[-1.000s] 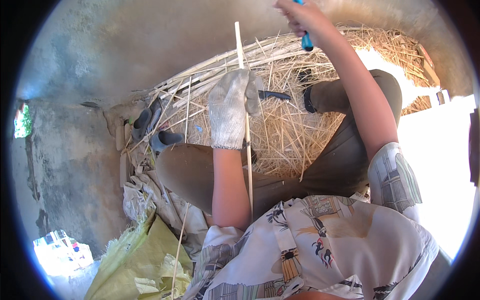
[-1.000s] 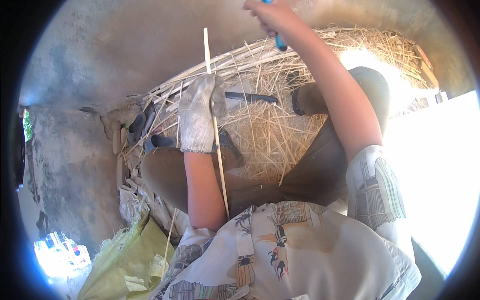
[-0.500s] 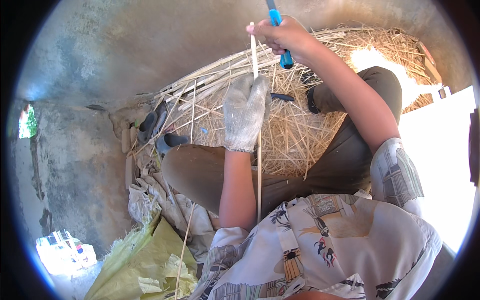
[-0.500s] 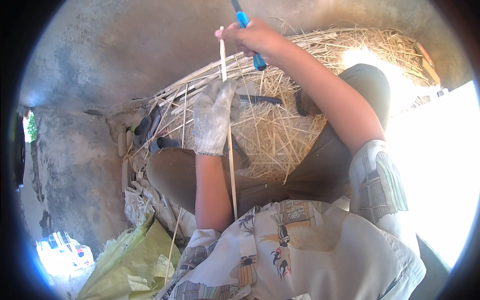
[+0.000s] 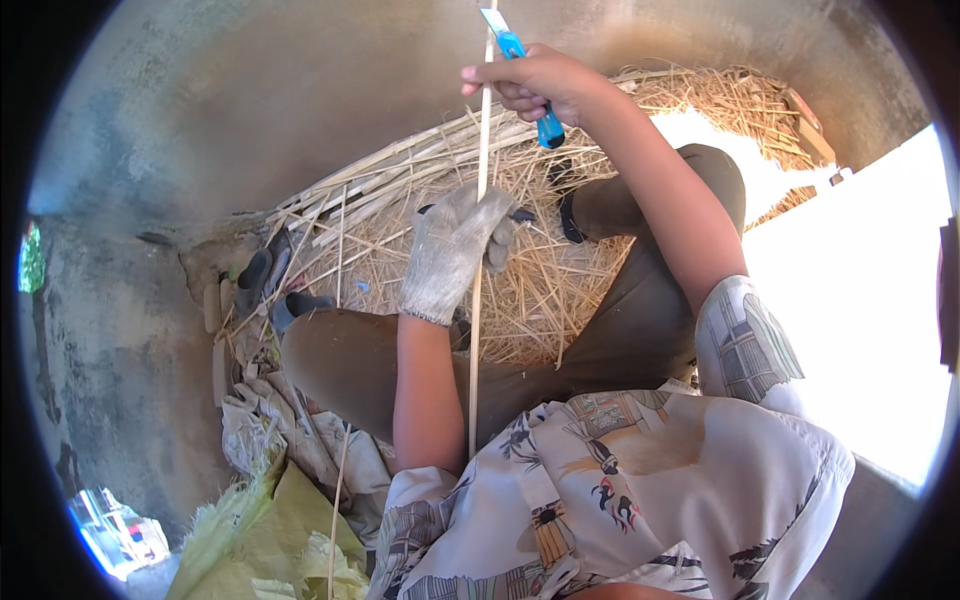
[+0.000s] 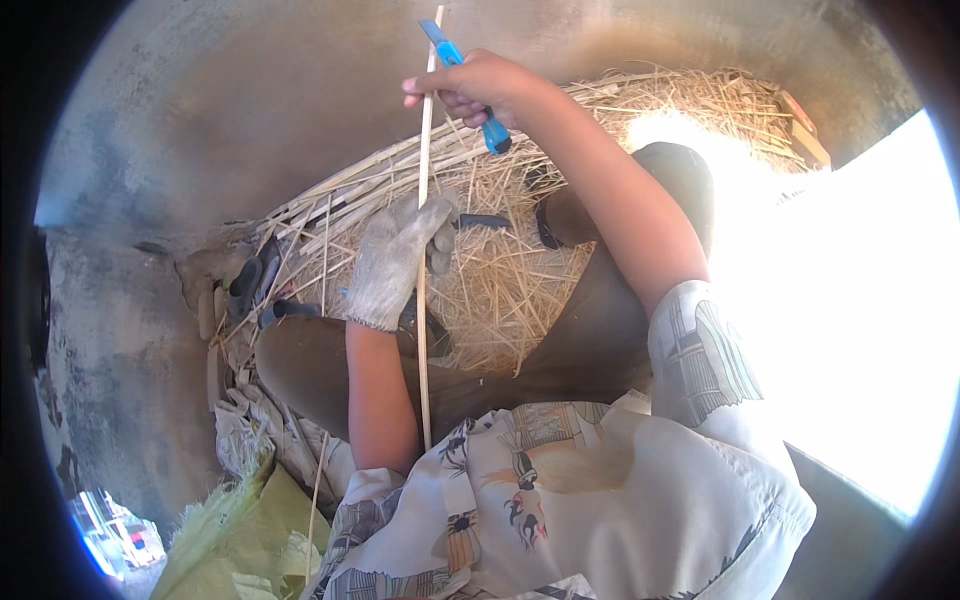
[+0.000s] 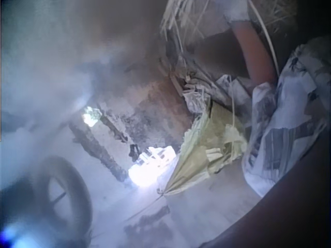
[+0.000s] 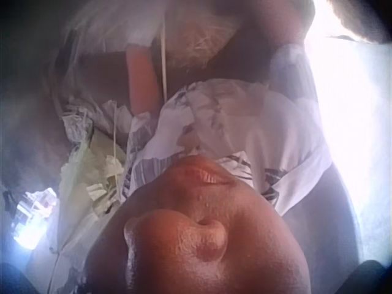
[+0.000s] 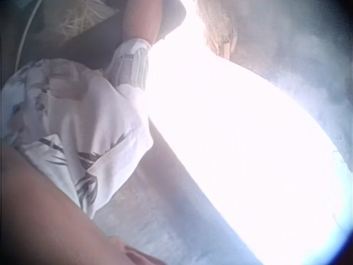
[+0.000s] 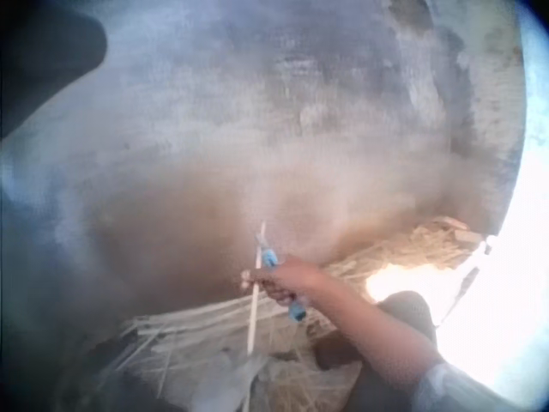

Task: The person sits cross-legged on the floor and uses a knife to split long bamboo strips into thinner pieces. They hold the bamboo with a gloved left hand and carefully shave the material with the knife in their right hand, discarding the shavings onto the floor.

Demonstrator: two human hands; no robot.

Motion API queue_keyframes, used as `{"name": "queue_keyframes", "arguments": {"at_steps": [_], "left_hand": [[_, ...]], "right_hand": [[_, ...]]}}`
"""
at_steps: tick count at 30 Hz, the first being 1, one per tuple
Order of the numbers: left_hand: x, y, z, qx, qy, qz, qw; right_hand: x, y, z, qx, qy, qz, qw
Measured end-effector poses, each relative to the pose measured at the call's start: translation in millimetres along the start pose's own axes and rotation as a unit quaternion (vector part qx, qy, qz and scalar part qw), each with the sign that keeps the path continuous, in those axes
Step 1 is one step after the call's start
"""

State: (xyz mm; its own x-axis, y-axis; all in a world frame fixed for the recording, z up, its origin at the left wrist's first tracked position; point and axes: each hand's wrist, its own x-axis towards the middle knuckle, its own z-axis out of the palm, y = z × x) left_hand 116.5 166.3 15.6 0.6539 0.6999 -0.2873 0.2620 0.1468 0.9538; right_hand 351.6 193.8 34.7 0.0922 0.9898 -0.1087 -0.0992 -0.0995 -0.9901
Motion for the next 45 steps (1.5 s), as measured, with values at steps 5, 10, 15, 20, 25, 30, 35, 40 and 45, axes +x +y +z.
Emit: {"name": "queue_keyframes", "arguments": {"at_steps": [5, 10, 15, 20, 25, 30, 35, 40, 45], "left_hand": [[-7.3, 3.9, -10.7, -0.033, -0.009, -0.040, 0.999], [-34.4, -19.5, -28.6, -0.009, -0.164, 0.031, 0.986], [-90.9, -14.7, -18.2, 0.053, -0.181, -0.045, 0.981], [-130.9, 21.7, -89.7, 0.062, -0.071, -0.025, 0.995], [-157.9, 101.9, -226.9, 0.148, 0.233, 0.123, 0.953], [-188.3, 144.3, -282.7, 0.104, 0.387, 0.328, 0.856], [-196.3, 164.2, -274.4, 0.079, 0.446, 0.471, 0.756], [-152.1, 150.6, -228.7, -0.101, 0.470, 0.546, 0.686], [-107.5, 110.0, -153.1, -0.218, 0.376, 0.540, 0.721]], "right_hand": [[13.6, 5.1, -13.0, 0.159, 0.037, -0.057, 0.985], [21.9, -18.1, -70.7, 0.263, 0.139, -0.100, 0.949], [33.2, -18.8, -112.4, 0.261, 0.132, -0.162, 0.942], [-12.7, -59.5, -46.4, 0.257, 0.077, -0.133, 0.954], [-14.9, -70.9, -27.0, 0.219, 0.040, -0.139, 0.965], [-0.6, -92.8, 33.8, 0.228, -0.030, -0.164, 0.959], [-12.8, -97.0, 133.1, 0.083, -0.123, -0.137, 0.979], [-11.4, -64.6, 214.1, -0.027, -0.173, -0.081, 0.981], [5.4, -51.8, 237.6, 0.212, -0.104, -0.040, 0.971]]}}
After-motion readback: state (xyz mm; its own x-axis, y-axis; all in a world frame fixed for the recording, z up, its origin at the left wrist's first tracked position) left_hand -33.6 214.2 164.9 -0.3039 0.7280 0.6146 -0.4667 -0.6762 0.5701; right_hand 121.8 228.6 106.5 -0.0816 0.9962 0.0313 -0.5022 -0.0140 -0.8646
